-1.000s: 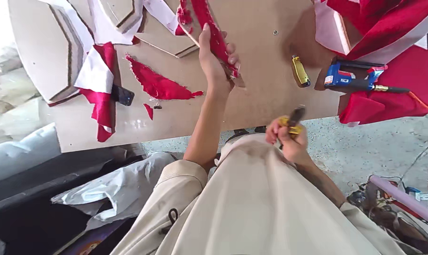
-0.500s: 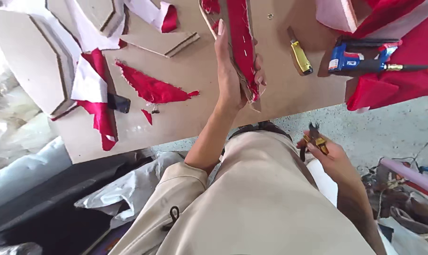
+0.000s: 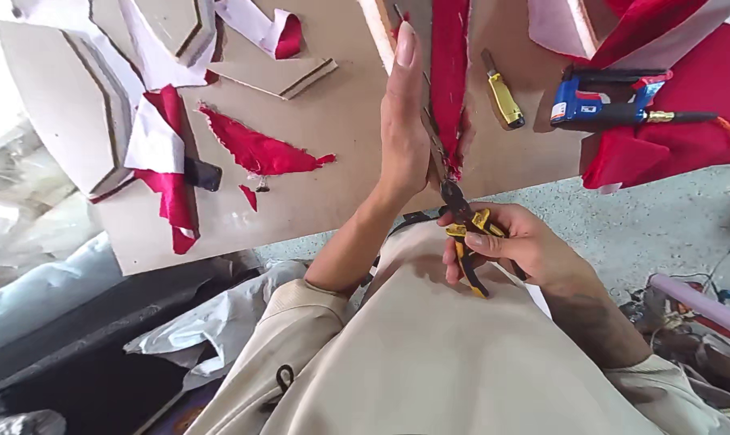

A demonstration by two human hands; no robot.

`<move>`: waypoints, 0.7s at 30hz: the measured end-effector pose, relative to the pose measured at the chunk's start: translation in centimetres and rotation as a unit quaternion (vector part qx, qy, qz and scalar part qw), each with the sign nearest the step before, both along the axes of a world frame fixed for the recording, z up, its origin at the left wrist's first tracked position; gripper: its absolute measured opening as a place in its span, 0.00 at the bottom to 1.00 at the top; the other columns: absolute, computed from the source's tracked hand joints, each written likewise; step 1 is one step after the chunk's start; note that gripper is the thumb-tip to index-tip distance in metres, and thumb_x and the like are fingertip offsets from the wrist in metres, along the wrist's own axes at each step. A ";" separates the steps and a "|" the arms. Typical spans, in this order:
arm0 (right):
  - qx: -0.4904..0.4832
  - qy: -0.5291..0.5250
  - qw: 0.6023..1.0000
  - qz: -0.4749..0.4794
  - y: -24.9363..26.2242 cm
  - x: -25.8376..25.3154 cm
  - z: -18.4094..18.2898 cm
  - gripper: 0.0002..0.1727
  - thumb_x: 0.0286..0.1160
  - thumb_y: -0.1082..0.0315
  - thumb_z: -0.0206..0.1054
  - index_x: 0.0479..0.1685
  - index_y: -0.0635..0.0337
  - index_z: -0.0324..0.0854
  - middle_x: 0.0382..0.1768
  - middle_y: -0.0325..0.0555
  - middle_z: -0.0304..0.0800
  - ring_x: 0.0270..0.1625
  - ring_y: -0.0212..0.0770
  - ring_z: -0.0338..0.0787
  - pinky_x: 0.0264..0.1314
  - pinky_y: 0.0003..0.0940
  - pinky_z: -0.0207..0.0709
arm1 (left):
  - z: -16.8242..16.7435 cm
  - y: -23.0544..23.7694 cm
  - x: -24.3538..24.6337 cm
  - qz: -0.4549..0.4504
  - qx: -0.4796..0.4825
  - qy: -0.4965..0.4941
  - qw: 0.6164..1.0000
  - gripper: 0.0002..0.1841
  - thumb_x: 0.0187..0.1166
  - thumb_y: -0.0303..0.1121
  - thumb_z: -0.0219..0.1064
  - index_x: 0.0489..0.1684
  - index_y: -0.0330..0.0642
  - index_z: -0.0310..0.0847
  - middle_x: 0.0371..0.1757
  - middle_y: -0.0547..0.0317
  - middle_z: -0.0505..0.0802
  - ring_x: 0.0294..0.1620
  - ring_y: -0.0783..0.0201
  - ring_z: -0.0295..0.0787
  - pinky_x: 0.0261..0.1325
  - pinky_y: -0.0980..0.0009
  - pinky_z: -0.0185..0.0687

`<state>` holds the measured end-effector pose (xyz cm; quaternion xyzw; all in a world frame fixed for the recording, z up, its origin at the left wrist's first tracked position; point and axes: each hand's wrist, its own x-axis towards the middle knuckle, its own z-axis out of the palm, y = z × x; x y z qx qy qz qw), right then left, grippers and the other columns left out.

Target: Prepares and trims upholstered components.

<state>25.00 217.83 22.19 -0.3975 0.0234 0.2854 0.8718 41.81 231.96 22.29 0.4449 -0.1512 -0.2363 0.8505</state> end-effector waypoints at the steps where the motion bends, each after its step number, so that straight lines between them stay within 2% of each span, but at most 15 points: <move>1: 0.011 -0.005 1.000 -0.003 -0.2 0.0 0.0 0.20 0.90 0.72 0.57 0.75 0.72 0.70 0.49 0.63 0.92 0.48 0.57 0.97 0.53 0.52 0.95 | 0.0 0.2 0.1 0.003 0.001 -0.003 1.000 0.44 0.84 0.70 0.34 0.67 0.30 0.66 0.24 0.49 0.84 0.17 0.56 0.83 0.17 0.61 0.87; 5: 0.016 -0.052 0.998 -0.020 -1.3 -0.1 0.3 0.22 0.89 0.68 0.60 0.75 0.74 0.71 0.55 0.66 0.92 0.53 0.59 0.96 0.58 0.51 0.93 | -0.1 0.9 0.3 0.005 -0.007 0.019 1.000 0.47 0.83 0.72 0.28 0.68 0.32 0.66 0.24 0.50 0.84 0.17 0.57 0.83 0.17 0.62 0.86; 8: 0.010 -0.054 0.998 0.003 -0.7 0.3 1.3 0.21 0.89 0.70 0.60 0.74 0.74 0.72 0.58 0.65 0.92 0.55 0.59 0.96 0.60 0.50 0.93 | -0.4 0.6 0.2 -0.020 -0.026 0.035 0.999 0.54 0.75 0.80 0.24 0.71 0.34 0.65 0.27 0.51 0.84 0.20 0.57 0.83 0.20 0.61 0.85; 10: 0.014 -0.050 0.999 0.011 0.0 1.0 1.9 0.20 0.89 0.72 0.58 0.74 0.75 0.71 0.57 0.64 0.92 0.54 0.58 0.97 0.57 0.50 0.94 | -0.4 0.2 -0.1 -0.029 -0.041 0.028 0.998 0.58 0.71 0.84 0.24 0.68 0.33 0.68 0.27 0.48 0.85 0.21 0.55 0.84 0.19 0.61 0.85; 12: 0.015 -0.042 0.999 0.006 0.3 1.6 2.2 0.19 0.90 0.72 0.58 0.73 0.74 0.72 0.56 0.64 0.93 0.52 0.58 0.97 0.55 0.48 0.95 | -0.4 0.1 -0.6 -0.046 -0.047 0.019 0.998 0.58 0.70 0.84 0.23 0.68 0.33 0.68 0.28 0.47 0.87 0.21 0.54 0.85 0.18 0.62 0.85; 15: 0.031 -0.031 0.999 0.003 -0.1 2.0 2.0 0.19 0.90 0.71 0.58 0.71 0.75 0.73 0.54 0.65 0.93 0.51 0.58 0.98 0.54 0.48 0.95 | -0.2 0.7 -1.7 -0.084 -0.030 0.026 0.996 0.55 0.70 0.84 0.23 0.67 0.43 0.71 0.30 0.47 0.88 0.21 0.56 0.85 0.17 0.63 0.84; 18: 0.053 -0.013 0.998 0.005 -0.8 1.7 1.9 0.19 0.91 0.70 0.56 0.70 0.76 0.73 0.49 0.67 0.94 0.47 0.57 0.98 0.51 0.47 0.96 | -0.2 1.0 -2.2 -0.105 -0.026 0.030 0.994 0.55 0.70 0.84 0.21 0.66 0.44 0.71 0.30 0.45 0.85 0.19 0.56 0.82 0.14 0.65 0.80; 20: 0.061 -0.001 0.998 0.013 -1.1 1.4 1.9 0.19 0.91 0.70 0.55 0.70 0.76 0.74 0.47 0.66 0.93 0.45 0.55 0.98 0.49 0.46 0.96 | -0.2 0.8 -2.3 -0.107 -0.030 0.017 0.994 0.52 0.72 0.83 0.26 0.63 0.43 0.72 0.30 0.45 0.86 0.19 0.56 0.84 0.15 0.65 0.81; 21: 0.064 0.004 0.998 0.018 -1.2 1.3 1.9 0.19 0.91 0.69 0.55 0.70 0.75 0.75 0.46 0.65 0.93 0.43 0.54 0.98 0.48 0.46 0.96 | -0.3 0.8 -2.4 -0.106 -0.030 0.006 0.994 0.51 0.73 0.82 0.30 0.65 0.42 0.71 0.30 0.45 0.87 0.20 0.56 0.84 0.16 0.64 0.82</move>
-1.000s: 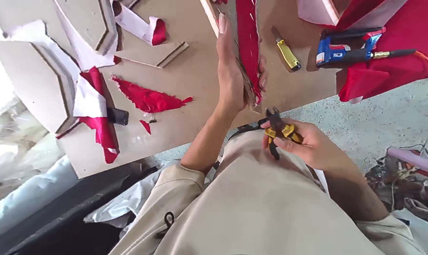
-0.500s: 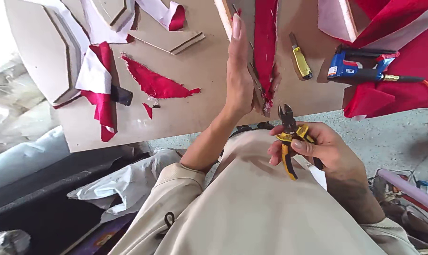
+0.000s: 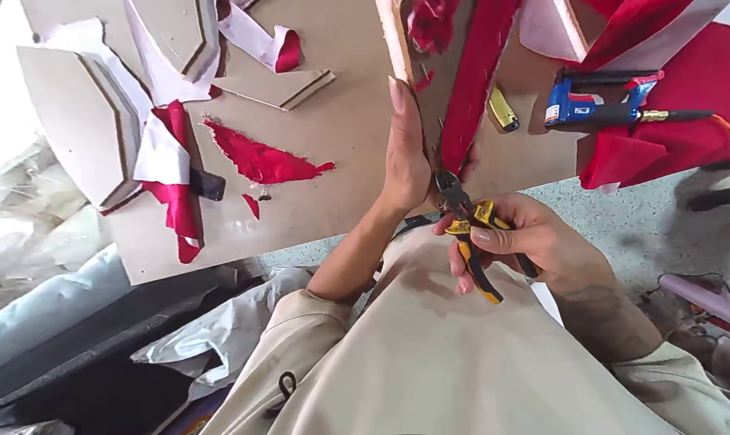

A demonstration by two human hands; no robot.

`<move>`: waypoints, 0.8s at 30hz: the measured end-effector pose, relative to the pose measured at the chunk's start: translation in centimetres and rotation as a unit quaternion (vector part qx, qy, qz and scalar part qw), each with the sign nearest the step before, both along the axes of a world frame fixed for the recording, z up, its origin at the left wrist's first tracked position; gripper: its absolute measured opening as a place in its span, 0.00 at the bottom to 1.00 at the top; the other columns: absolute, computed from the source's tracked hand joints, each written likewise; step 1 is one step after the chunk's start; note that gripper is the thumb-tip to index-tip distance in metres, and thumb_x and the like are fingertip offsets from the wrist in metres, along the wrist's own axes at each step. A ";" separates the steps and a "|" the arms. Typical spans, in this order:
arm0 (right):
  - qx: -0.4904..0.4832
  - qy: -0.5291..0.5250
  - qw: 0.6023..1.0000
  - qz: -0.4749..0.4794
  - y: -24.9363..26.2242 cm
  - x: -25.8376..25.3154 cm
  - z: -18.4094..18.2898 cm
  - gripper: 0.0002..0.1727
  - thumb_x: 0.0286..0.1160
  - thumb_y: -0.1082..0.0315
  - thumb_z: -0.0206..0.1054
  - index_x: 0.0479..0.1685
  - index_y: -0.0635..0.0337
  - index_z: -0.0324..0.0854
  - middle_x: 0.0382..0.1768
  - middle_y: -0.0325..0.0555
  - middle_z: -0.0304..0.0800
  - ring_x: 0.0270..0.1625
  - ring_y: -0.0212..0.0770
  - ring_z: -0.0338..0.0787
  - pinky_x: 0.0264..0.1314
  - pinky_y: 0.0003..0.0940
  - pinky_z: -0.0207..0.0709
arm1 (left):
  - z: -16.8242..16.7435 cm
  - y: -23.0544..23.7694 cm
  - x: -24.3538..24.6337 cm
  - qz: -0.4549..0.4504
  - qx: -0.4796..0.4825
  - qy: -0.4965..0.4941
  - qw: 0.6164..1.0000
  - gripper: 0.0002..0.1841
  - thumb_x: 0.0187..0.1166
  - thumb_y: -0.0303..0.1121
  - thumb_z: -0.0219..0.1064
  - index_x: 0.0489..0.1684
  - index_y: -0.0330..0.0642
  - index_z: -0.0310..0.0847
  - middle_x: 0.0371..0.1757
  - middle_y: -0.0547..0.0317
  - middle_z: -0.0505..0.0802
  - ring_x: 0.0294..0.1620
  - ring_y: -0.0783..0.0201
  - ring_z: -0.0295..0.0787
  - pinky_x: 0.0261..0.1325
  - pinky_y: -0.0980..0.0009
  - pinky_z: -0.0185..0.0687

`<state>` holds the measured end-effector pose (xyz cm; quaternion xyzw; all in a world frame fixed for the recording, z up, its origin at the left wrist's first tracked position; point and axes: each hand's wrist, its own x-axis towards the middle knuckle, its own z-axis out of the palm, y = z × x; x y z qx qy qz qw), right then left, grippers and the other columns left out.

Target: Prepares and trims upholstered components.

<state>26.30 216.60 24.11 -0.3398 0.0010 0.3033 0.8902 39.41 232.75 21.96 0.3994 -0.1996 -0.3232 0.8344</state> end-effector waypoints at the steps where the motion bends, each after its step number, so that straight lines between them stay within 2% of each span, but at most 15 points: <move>1: 0.008 0.006 1.000 0.005 -0.1 -0.1 0.0 0.19 0.91 0.69 0.55 0.71 0.75 0.75 0.45 0.65 0.92 0.42 0.54 0.97 0.47 0.47 0.96 | -0.2 0.0 -0.1 0.002 0.002 -0.013 1.000 0.50 0.75 0.81 0.33 0.67 0.41 0.71 0.31 0.45 0.87 0.21 0.56 0.85 0.16 0.64 0.83; 5: 0.038 0.024 0.999 0.022 -0.5 -0.8 0.3 0.20 0.92 0.69 0.53 0.73 0.74 0.73 0.44 0.61 0.91 0.40 0.52 0.96 0.46 0.49 0.96 | -0.5 0.0 -0.5 0.009 0.023 -0.068 0.997 0.44 0.78 0.78 0.37 0.60 0.43 0.73 0.32 0.48 0.89 0.24 0.57 0.87 0.18 0.64 0.84; 8: 0.071 0.038 0.996 0.022 -0.4 -1.5 0.0 0.22 0.92 0.67 0.51 0.76 0.71 0.71 0.39 0.55 0.87 0.33 0.46 0.93 0.36 0.44 0.94 | -0.7 -0.1 -0.7 0.008 0.024 -0.072 0.997 0.43 0.78 0.78 0.39 0.60 0.45 0.72 0.33 0.50 0.88 0.25 0.58 0.87 0.19 0.64 0.84; 10: 0.080 0.036 0.996 0.016 -0.4 -1.8 -0.4 0.20 0.92 0.66 0.52 0.72 0.72 0.73 0.37 0.55 0.88 0.31 0.46 0.93 0.33 0.43 0.94 | -0.8 -0.3 -1.0 0.010 0.023 -0.065 0.998 0.42 0.78 0.78 0.39 0.58 0.46 0.73 0.33 0.51 0.88 0.25 0.59 0.87 0.20 0.65 0.84; 14: 0.028 0.016 0.999 -0.007 -0.6 -2.1 -0.7 0.17 0.92 0.68 0.54 0.64 0.74 0.78 0.40 0.60 0.94 0.37 0.51 0.97 0.42 0.47 0.96 | -1.4 -0.7 -1.3 0.021 0.028 -0.059 0.998 0.43 0.76 0.79 0.42 0.59 0.45 0.72 0.33 0.50 0.87 0.25 0.58 0.87 0.20 0.64 0.85; 17: 0.010 0.026 1.000 -0.005 -0.7 -2.4 -0.7 0.16 0.93 0.66 0.53 0.59 0.73 0.79 0.43 0.61 0.95 0.39 0.53 0.99 0.43 0.46 0.97 | -1.7 -1.0 -1.6 0.037 0.024 -0.061 0.997 0.43 0.76 0.79 0.42 0.61 0.45 0.73 0.34 0.51 0.88 0.27 0.59 0.87 0.22 0.65 0.85; 19: 0.013 0.032 0.999 -0.001 -0.8 -2.6 -0.8 0.16 0.94 0.65 0.53 0.56 0.72 0.80 0.41 0.59 0.95 0.36 0.51 0.98 0.40 0.44 0.96 | -2.0 -1.0 -1.7 0.047 0.029 -0.070 0.996 0.44 0.72 0.82 0.44 0.59 0.48 0.74 0.35 0.53 0.89 0.29 0.60 0.88 0.25 0.65 0.86; 22: 0.036 0.046 0.998 0.005 -0.5 -3.0 -1.0 0.16 0.93 0.61 0.53 0.53 0.65 0.79 0.30 0.47 0.89 0.24 0.38 0.91 0.25 0.34 0.90 | -2.5 -0.9 -1.8 0.041 0.031 -0.080 0.995 0.46 0.61 0.87 0.49 0.56 0.54 0.77 0.37 0.59 0.91 0.32 0.63 0.90 0.30 0.67 0.88; 24: 0.041 0.037 0.998 0.009 -0.5 -3.0 -1.2 0.16 0.93 0.60 0.53 0.53 0.64 0.79 0.30 0.45 0.87 0.22 0.36 0.89 0.23 0.32 0.88 | -2.7 -1.0 -1.8 0.028 0.030 -0.060 0.997 0.51 0.53 0.91 0.50 0.57 0.53 0.80 0.36 0.61 0.91 0.32 0.65 0.89 0.30 0.67 0.87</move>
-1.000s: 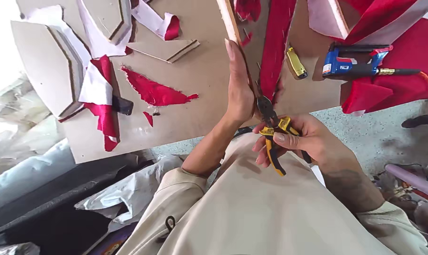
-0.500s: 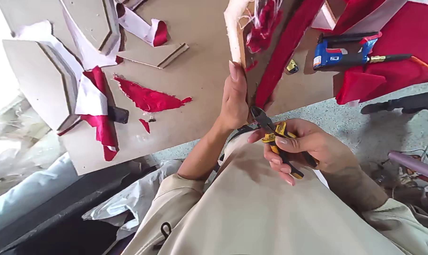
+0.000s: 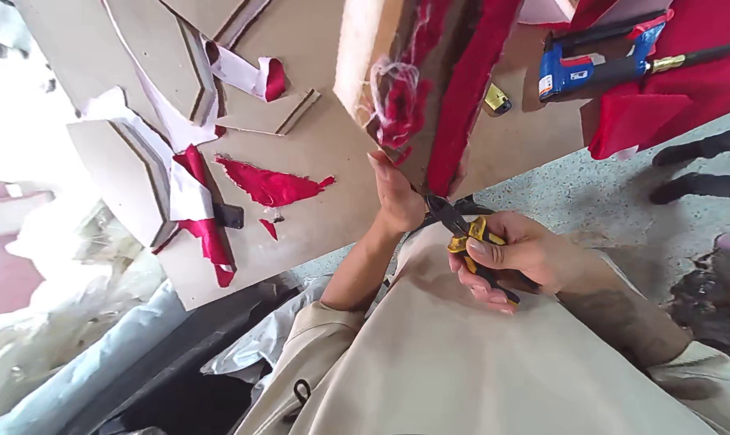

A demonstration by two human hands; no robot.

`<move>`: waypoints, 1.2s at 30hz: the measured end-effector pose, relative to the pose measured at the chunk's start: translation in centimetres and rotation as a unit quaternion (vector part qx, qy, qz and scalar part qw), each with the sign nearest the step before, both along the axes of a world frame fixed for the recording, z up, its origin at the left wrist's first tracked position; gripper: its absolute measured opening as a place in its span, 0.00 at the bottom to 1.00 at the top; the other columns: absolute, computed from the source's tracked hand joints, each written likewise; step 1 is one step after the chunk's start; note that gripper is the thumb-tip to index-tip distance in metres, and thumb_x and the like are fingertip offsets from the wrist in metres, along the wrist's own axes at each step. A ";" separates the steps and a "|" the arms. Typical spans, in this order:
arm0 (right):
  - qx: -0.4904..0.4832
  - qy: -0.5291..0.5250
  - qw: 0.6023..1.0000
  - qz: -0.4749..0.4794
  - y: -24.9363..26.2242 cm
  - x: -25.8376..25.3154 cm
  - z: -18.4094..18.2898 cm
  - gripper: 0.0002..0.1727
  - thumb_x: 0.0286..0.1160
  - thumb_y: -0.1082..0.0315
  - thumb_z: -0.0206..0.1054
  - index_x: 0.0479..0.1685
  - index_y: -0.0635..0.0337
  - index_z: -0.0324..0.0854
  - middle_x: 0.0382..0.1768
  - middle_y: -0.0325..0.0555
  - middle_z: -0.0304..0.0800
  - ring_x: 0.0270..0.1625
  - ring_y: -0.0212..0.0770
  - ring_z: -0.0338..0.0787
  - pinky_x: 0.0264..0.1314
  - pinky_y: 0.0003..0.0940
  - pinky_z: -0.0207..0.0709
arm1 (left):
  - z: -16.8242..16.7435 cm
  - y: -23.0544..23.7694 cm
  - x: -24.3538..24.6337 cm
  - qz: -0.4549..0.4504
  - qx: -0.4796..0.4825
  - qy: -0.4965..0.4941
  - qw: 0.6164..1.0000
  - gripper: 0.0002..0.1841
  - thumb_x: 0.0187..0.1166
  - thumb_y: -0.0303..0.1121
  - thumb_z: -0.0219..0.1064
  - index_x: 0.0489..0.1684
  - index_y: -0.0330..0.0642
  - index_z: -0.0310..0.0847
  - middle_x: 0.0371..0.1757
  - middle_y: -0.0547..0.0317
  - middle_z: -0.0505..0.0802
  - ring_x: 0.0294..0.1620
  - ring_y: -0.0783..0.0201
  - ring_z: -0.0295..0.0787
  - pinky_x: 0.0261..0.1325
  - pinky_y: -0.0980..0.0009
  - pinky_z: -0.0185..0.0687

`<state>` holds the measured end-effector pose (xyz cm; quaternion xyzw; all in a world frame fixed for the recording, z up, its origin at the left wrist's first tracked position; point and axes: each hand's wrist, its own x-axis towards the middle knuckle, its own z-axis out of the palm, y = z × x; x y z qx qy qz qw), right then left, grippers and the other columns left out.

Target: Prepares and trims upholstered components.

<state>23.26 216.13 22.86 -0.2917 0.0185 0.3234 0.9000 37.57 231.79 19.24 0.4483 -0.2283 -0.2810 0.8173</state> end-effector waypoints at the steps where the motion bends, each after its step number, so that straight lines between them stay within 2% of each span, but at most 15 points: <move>1: -0.003 -0.010 1.000 -0.005 -0.1 0.1 0.0 0.17 0.94 0.60 0.52 0.53 0.65 0.80 0.30 0.47 0.89 0.24 0.39 0.91 0.25 0.34 0.90 | -0.2 0.0 0.0 0.004 -0.001 0.003 1.000 0.52 0.51 0.91 0.51 0.57 0.54 0.81 0.36 0.63 0.91 0.33 0.65 0.89 0.32 0.67 0.87; 4: -0.011 -0.018 1.000 -0.019 -0.2 0.3 0.2 0.17 0.94 0.62 0.52 0.53 0.68 0.81 0.32 0.51 0.92 0.29 0.45 0.96 0.33 0.42 0.95 | -0.6 -0.2 0.1 0.037 -0.008 -0.020 0.999 0.51 0.51 0.91 0.52 0.55 0.55 0.82 0.36 0.64 0.91 0.34 0.66 0.88 0.35 0.66 0.87; 7: -0.024 -0.023 0.999 -0.033 0.1 0.3 0.3 0.16 0.94 0.63 0.52 0.53 0.67 0.80 0.31 0.50 0.91 0.29 0.44 0.95 0.34 0.42 0.96 | -0.9 -0.4 0.0 0.112 -0.007 -0.097 0.989 0.47 0.59 0.88 0.49 0.52 0.53 0.82 0.35 0.63 0.91 0.32 0.66 0.89 0.32 0.66 0.87; 9: -0.067 -0.041 0.995 -0.053 0.2 0.3 0.4 0.15 0.93 0.65 0.54 0.54 0.68 0.81 0.35 0.50 0.92 0.33 0.44 0.96 0.40 0.42 0.96 | -0.6 -0.9 0.1 0.146 -0.035 -0.108 0.983 0.47 0.60 0.86 0.52 0.56 0.50 0.79 0.35 0.60 0.90 0.31 0.63 0.88 0.32 0.63 0.87; 11: -0.140 -0.067 0.984 -0.089 0.4 0.3 0.1 0.14 0.91 0.66 0.58 0.54 0.68 0.84 0.39 0.51 0.96 0.38 0.43 0.97 0.45 0.38 0.95 | -0.5 -1.2 0.1 0.170 -0.058 -0.117 0.977 0.46 0.62 0.85 0.52 0.56 0.50 0.80 0.37 0.61 0.90 0.34 0.63 0.87 0.36 0.63 0.86; 13: -0.216 -0.083 0.966 -0.118 0.8 0.2 -0.3 0.14 0.89 0.64 0.62 0.52 0.67 0.87 0.42 0.48 0.98 0.40 0.40 0.98 0.45 0.33 0.95 | -0.7 -1.3 -0.2 0.189 -0.068 -0.129 0.971 0.43 0.65 0.82 0.53 0.52 0.48 0.82 0.38 0.62 0.90 0.39 0.64 0.87 0.43 0.63 0.86; 15: -0.231 -0.089 0.960 -0.133 1.1 0.2 -0.6 0.13 0.89 0.65 0.63 0.52 0.67 0.86 0.43 0.47 0.98 0.41 0.41 0.98 0.47 0.34 0.96 | -0.8 -1.7 -0.4 0.208 -0.077 -0.137 0.966 0.42 0.66 0.80 0.56 0.49 0.47 0.83 0.39 0.63 0.90 0.42 0.66 0.87 0.47 0.64 0.86; 17: -0.215 -0.092 0.963 -0.137 1.5 0.1 -0.8 0.13 0.89 0.66 0.62 0.53 0.68 0.86 0.43 0.48 0.98 0.42 0.42 0.98 0.49 0.36 0.96 | -0.5 -2.1 -0.6 0.226 -0.090 -0.121 0.962 0.42 0.65 0.81 0.55 0.46 0.46 0.82 0.37 0.61 0.89 0.39 0.64 0.87 0.44 0.63 0.86; 20: -0.191 -0.078 0.972 -0.109 1.3 0.0 -0.4 0.13 0.89 0.66 0.62 0.56 0.68 0.86 0.44 0.49 0.98 0.41 0.43 0.99 0.47 0.35 0.96 | 0.4 -3.0 -0.4 0.161 -0.115 -0.093 0.976 0.46 0.58 0.85 0.55 0.51 0.49 0.83 0.34 0.61 0.89 0.29 0.63 0.86 0.32 0.64 0.87; 22: -0.175 -0.050 0.982 -0.059 0.3 0.1 0.3 0.13 0.89 0.66 0.61 0.56 0.67 0.85 0.45 0.50 0.98 0.42 0.45 1.00 0.46 0.36 0.97 | 0.9 -3.2 -0.2 0.099 -0.134 -0.092 0.982 0.47 0.56 0.86 0.56 0.57 0.53 0.83 0.33 0.62 0.90 0.26 0.64 0.85 0.29 0.67 0.86; 24: -0.162 -0.004 0.987 0.002 -0.9 0.3 1.2 0.12 0.89 0.67 0.61 0.56 0.65 0.85 0.46 0.51 0.98 0.44 0.47 1.00 0.48 0.38 0.96 | 1.1 -3.0 -0.5 0.095 -0.125 -0.087 0.984 0.47 0.56 0.86 0.56 0.57 0.53 0.82 0.31 0.62 0.90 0.25 0.65 0.85 0.27 0.67 0.84; 26: -0.169 0.020 0.985 0.031 -1.5 0.6 1.6 0.12 0.89 0.65 0.62 0.56 0.65 0.85 0.47 0.52 0.98 0.46 0.49 0.99 0.51 0.40 0.96 | 1.0 -3.0 -1.0 0.135 -0.109 -0.076 0.982 0.47 0.58 0.85 0.54 0.53 0.48 0.79 0.28 0.59 0.88 0.24 0.63 0.84 0.25 0.65 0.82; 29: -0.174 0.027 0.984 -0.013 -0.6 0.3 1.5 0.13 0.89 0.66 0.61 0.53 0.67 0.85 0.44 0.53 0.98 0.43 0.49 1.00 0.50 0.41 0.96 | 0.8 -3.0 -1.4 0.122 -0.080 -0.086 0.986 0.47 0.62 0.86 0.50 0.53 0.49 0.78 0.29 0.59 0.88 0.24 0.63 0.84 0.26 0.66 0.83; 32: -0.183 0.020 0.979 -0.092 0.8 -0.3 0.7 0.11 0.87 0.68 0.63 0.48 0.69 0.86 0.39 0.52 0.98 0.38 0.47 1.00 0.45 0.39 0.97 | 0.2 -3.0 -2.3 0.152 -0.043 -0.067 0.985 0.45 0.64 0.86 0.46 0.51 0.52 0.80 0.34 0.61 0.89 0.28 0.65 0.85 0.30 0.67 0.85; 36: -0.212 -0.011 0.968 -0.134 1.8 -1.0 -0.5 0.10 0.87 0.69 0.64 0.47 0.68 0.87 0.39 0.49 0.98 0.37 0.44 0.99 0.45 0.38 0.97 | -0.2 -3.1 -3.1 0.169 -0.016 -0.055 0.984 0.43 0.67 0.84 0.45 0.49 0.52 0.81 0.36 0.63 0.88 0.31 0.67 0.85 0.31 0.70 0.84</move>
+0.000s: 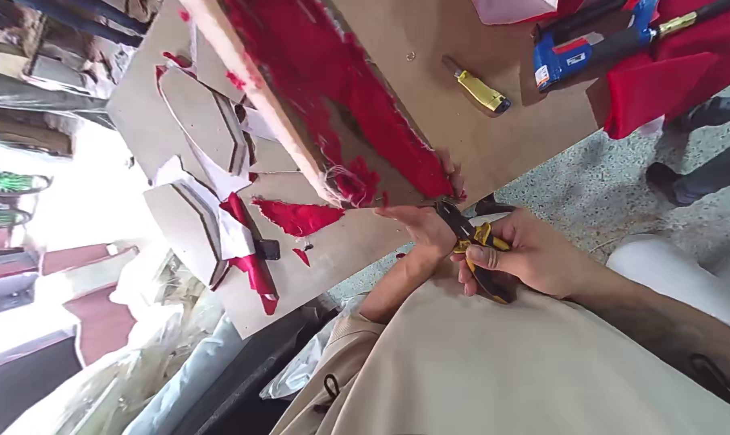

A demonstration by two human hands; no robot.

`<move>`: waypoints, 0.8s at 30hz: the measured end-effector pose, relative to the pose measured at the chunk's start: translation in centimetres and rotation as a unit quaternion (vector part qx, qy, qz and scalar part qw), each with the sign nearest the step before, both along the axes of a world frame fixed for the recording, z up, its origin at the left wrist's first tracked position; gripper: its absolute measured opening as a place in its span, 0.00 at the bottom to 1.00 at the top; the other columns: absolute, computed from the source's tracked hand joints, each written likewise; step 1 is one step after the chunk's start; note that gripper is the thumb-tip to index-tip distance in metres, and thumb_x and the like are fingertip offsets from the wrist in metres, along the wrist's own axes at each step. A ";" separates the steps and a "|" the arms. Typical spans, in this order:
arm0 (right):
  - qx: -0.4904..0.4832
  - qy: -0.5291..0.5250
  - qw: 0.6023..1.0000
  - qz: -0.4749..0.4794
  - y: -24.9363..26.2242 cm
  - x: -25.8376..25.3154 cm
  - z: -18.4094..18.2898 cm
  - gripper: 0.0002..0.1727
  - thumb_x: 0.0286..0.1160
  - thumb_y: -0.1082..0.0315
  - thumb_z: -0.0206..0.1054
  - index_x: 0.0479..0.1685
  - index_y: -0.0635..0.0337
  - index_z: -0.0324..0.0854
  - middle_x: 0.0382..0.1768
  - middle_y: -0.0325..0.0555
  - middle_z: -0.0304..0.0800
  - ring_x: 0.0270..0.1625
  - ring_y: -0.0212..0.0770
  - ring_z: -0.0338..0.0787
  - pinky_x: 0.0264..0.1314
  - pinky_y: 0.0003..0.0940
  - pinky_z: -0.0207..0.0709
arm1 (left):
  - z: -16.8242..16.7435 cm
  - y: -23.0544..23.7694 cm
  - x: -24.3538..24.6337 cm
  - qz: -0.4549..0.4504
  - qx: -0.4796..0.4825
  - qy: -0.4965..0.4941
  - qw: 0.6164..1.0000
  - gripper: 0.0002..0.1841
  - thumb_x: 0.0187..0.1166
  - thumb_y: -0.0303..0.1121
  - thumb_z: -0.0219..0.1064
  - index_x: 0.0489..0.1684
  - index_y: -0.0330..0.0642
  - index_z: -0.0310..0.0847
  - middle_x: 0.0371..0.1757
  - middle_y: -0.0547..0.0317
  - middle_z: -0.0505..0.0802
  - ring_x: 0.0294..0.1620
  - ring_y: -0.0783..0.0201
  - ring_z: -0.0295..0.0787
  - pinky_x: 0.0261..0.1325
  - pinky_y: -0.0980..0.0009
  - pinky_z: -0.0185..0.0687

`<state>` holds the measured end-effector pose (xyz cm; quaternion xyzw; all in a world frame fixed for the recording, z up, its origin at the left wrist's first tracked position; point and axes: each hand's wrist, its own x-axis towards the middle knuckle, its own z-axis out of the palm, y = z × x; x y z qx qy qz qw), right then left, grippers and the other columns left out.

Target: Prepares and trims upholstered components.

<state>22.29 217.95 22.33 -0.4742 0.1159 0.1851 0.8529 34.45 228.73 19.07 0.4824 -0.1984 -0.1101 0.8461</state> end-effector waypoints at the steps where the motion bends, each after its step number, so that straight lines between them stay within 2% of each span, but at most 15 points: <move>1: -0.005 -0.004 1.000 -0.003 0.1 -0.1 -0.1 0.10 0.87 0.69 0.64 0.47 0.68 0.87 0.38 0.49 0.98 0.37 0.44 0.99 0.45 0.38 0.97 | 0.0 0.1 -0.2 0.002 0.008 0.000 1.000 0.44 0.67 0.85 0.44 0.49 0.53 0.81 0.36 0.64 0.87 0.32 0.67 0.85 0.32 0.70 0.84; 5: -0.004 -0.034 0.999 -0.040 0.7 -0.5 -0.5 0.10 0.87 0.70 0.64 0.47 0.69 0.86 0.38 0.49 0.98 0.36 0.43 0.99 0.43 0.38 0.98 | -0.1 0.2 -0.2 0.007 0.020 -0.035 0.999 0.41 0.71 0.83 0.42 0.55 0.57 0.81 0.38 0.68 0.89 0.39 0.69 0.87 0.40 0.70 0.86; 9: 0.015 -0.061 0.997 -0.037 0.7 -0.4 -1.0 0.11 0.88 0.70 0.62 0.51 0.70 0.85 0.40 0.49 0.98 0.38 0.43 0.99 0.44 0.37 0.97 | -0.1 0.2 0.2 -0.031 -0.005 -0.031 0.999 0.40 0.72 0.81 0.45 0.57 0.57 0.80 0.40 0.68 0.90 0.41 0.69 0.88 0.43 0.71 0.86; 11: 0.015 -0.054 0.998 -0.010 0.1 -0.3 -0.8 0.11 0.88 0.69 0.62 0.52 0.69 0.86 0.41 0.49 0.98 0.39 0.44 1.00 0.45 0.38 0.98 | -0.4 0.3 0.4 -0.056 -0.010 -0.024 0.998 0.40 0.71 0.81 0.47 0.57 0.57 0.79 0.39 0.68 0.88 0.39 0.70 0.86 0.40 0.72 0.86; 15: 0.014 -0.004 0.996 0.088 -1.9 0.0 0.0 0.12 0.89 0.66 0.61 0.53 0.66 0.87 0.41 0.50 0.98 0.40 0.46 1.00 0.46 0.40 0.97 | -2.0 1.7 -0.1 -0.061 0.014 -0.023 0.998 0.35 0.72 0.79 0.51 0.55 0.61 0.80 0.40 0.72 0.88 0.41 0.72 0.86 0.44 0.71 0.85; 18: 0.018 0.012 0.992 0.122 -2.5 0.3 0.2 0.13 0.90 0.66 0.61 0.54 0.65 0.86 0.42 0.50 0.98 0.41 0.47 1.00 0.46 0.40 0.97 | -1.4 1.2 0.3 -0.103 -0.011 0.007 0.995 0.39 0.68 0.82 0.51 0.57 0.58 0.80 0.40 0.69 0.87 0.38 0.70 0.85 0.39 0.71 0.85; 22: 0.033 -0.018 0.994 0.107 -2.0 0.3 -0.2 0.13 0.90 0.67 0.61 0.54 0.67 0.86 0.42 0.51 0.98 0.40 0.47 1.00 0.44 0.39 0.97 | -0.3 0.3 0.2 -0.130 -0.048 0.069 0.988 0.44 0.65 0.85 0.48 0.57 0.55 0.80 0.38 0.65 0.86 0.29 0.69 0.82 0.27 0.74 0.81; 24: 0.037 -0.025 0.994 0.104 -1.8 0.1 -0.3 0.12 0.89 0.67 0.61 0.54 0.67 0.86 0.41 0.51 0.98 0.39 0.46 0.99 0.43 0.38 0.97 | -0.3 0.5 0.0 -0.133 -0.049 0.075 0.987 0.44 0.64 0.85 0.49 0.57 0.56 0.81 0.38 0.66 0.87 0.29 0.70 0.83 0.28 0.74 0.81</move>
